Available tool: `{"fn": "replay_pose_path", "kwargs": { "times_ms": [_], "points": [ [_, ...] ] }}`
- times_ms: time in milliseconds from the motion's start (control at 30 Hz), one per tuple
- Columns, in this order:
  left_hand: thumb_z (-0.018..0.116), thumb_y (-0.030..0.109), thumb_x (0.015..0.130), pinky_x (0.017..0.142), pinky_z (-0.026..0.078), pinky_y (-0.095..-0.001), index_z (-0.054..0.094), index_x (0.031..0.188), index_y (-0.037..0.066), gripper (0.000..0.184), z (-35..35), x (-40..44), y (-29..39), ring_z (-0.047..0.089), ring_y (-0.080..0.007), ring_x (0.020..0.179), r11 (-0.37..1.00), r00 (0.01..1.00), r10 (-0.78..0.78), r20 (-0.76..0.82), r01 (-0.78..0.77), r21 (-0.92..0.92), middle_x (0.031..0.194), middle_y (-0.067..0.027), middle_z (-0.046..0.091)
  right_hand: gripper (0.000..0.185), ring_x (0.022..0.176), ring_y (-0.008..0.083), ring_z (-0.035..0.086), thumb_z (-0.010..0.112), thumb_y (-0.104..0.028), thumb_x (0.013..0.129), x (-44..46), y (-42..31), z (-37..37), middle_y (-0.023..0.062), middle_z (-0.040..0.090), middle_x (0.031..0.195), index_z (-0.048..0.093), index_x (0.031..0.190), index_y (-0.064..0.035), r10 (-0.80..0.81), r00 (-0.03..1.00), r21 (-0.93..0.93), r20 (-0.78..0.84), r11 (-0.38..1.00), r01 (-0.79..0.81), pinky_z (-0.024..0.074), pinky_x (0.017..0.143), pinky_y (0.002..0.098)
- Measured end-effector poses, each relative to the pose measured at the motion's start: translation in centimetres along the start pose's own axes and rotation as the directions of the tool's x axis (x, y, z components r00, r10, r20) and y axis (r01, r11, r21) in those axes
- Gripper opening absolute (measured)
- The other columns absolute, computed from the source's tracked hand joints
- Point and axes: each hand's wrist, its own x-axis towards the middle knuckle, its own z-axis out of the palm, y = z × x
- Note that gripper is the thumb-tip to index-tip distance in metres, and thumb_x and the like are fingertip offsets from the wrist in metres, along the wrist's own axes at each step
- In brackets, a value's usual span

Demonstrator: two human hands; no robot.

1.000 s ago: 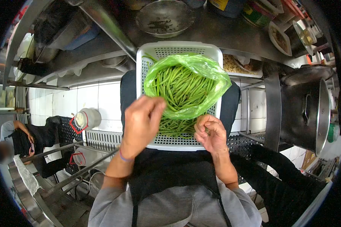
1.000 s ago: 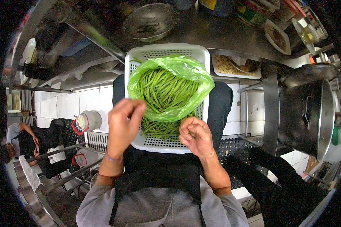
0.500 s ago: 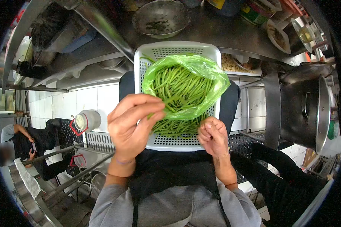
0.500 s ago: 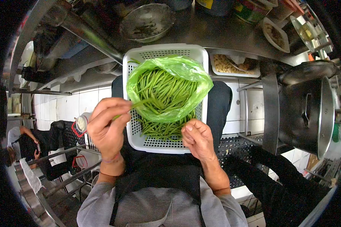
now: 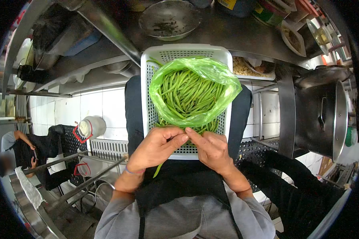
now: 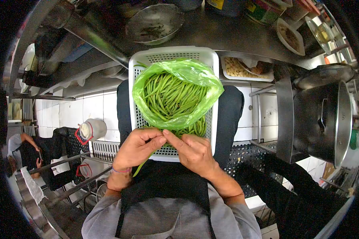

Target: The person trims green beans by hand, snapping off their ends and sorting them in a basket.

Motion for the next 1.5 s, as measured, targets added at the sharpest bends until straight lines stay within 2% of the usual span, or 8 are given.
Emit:
{"fn": "replay_pose_path", "kwargs": {
  "times_ms": [300, 400, 533, 667, 800, 1100, 1200, 1500],
  "points": [
    [0.069, 0.015, 0.095, 0.057, 0.046, -0.0324, 0.068, 0.092, -0.003, 0.018, 0.5, 0.0, 0.7, 0.058, -0.0162, 0.061, 0.985, 1.0, 0.008, -0.013, -0.005, 0.17, 0.073, -0.0125, 0.064, 0.012, 0.053, 0.0186, 0.06, 0.073, 0.001, 0.083, -0.1, 0.3, 1.3, 0.0055, 0.057, 0.062, 0.068, 0.095, -0.0001, 0.073, 0.978, 0.044, -0.194, 0.997, -0.066, 0.0461, 0.049, 0.0324],
    [0.068, 0.014, 0.095, 0.054, 0.046, -0.0313, 0.067, 0.09, -0.002, 0.017, 2.1, 0.2, -0.1, 0.058, -0.0131, 0.06, 0.976, 0.983, 0.184, 0.025, -0.186, 0.115, 0.072, -0.0087, 0.064, 0.008, 0.057, 0.0142, 0.06, 0.067, -0.005, 0.092, -0.5, -0.3, 0.9, 0.0062, 0.061, 0.068, 0.065, 0.097, 0.0001, 0.387, 0.901, 0.251, -0.196, 0.908, -0.336, 0.0455, 0.049, 0.0302],
    [0.062, 0.013, 0.1, 0.053, 0.047, -0.0219, 0.065, 0.097, 0.001, 0.013, 2.2, -0.6, 0.6, 0.058, -0.006, 0.061, 0.96, 0.989, -0.08, -0.12, 0.044, -0.275, 0.076, -0.001, 0.064, 0.014, 0.052, 0.0095, 0.037, 0.056, -0.014, 0.098, -1.4, 1.5, -0.2, 0.0031, 0.049, 0.068, 0.057, 0.096, -0.0006, 0.591, 0.78, 0.97, 0.206, -0.017, -0.243, 0.0314, 0.048, 0.023],
    [0.061, 0.018, 0.101, 0.051, 0.049, -0.0222, 0.061, 0.102, -0.002, 0.021, 0.6, -0.2, 1.2, 0.058, -0.0091, 0.059, 0.915, 0.931, 0.073, -0.359, -0.206, -0.347, 0.084, -0.0061, 0.065, 0.01, 0.054, 0.0075, 0.035, 0.054, -0.01, 0.097, -1.3, 1.6, -0.2, 0.0031, 0.047, 0.071, 0.056, 0.093, -0.0008, 0.444, 0.819, 0.927, 0.365, -0.254, -0.276, 0.0285, 0.046, 0.0239],
    [0.061, 0.018, 0.101, 0.051, 0.049, -0.0224, 0.06, 0.103, -0.004, 0.022, 0.2, 0.0, 1.3, 0.059, -0.0096, 0.059, 0.908, 0.926, 0.081, -0.369, -0.222, -0.356, 0.085, -0.0071, 0.065, 0.01, 0.055, 0.0063, 0.034, 0.051, -0.004, 0.097, -2.4, 1.6, 1.2, 0.0005, 0.046, 0.072, 0.058, 0.095, 0.0014, 0.382, 0.719, 0.814, 0.58, -0.234, -0.532, 0.026, 0.045, 0.0227],
    [0.061, 0.02, 0.102, 0.05, 0.049, -0.0227, 0.06, 0.102, -0.002, 0.023, 0.0, 0.1, 0.9, 0.059, -0.0106, 0.057, 0.917, 0.92, 0.088, -0.382, -0.225, -0.33, 0.084, -0.0073, 0.064, 0.019, 0.057, 0.0063, 0.036, 0.057, -0.015, 0.102, -1.9, 1.6, 0.9, -0.001, 0.048, 0.071, 0.063, 0.107, 0.0016, 0.356, 0.706, 0.787, 0.613, -0.189, -0.588, 0.0279, 0.048, 0.0229],
    [0.061, 0.023, 0.102, 0.05, 0.049, -0.0231, 0.06, 0.1, -0.002, 0.024, 0.1, 0.2, 0.8, 0.059, -0.0114, 0.056, 0.916, 0.918, 0.089, -0.385, -0.227, -0.33, 0.084, -0.0075, 0.063, 0.016, 0.06, 0.0053, 0.042, 0.062, -0.012, 0.1, -1.6, 0.8, 0.6, -0.0013, 0.054, 0.074, 0.064, 0.109, 0.0007, 0.429, 0.704, 0.724, 0.567, 0.149, -0.674, 0.0322, 0.05, 0.022],
    [0.065, 0.013, 0.098, 0.056, 0.049, -0.0237, 0.063, 0.1, -0.002, 0.015, 0.7, -0.6, 0.4, 0.06, -0.0115, 0.061, 0.941, 0.918, 0.114, -0.379, -0.222, -0.255, 0.086, -0.007, 0.066, 0.008, 0.073, 0.0097, 0.06, 0.067, -0.005, 0.093, -1.4, 0.4, 1.3, 0.0054, 0.067, 0.077, 0.066, 0.089, 0.0025, 0.435, 0.846, 0.61, 0.308, 0.592, -0.526, 0.0493, 0.067, 0.0268]
  ]
}}
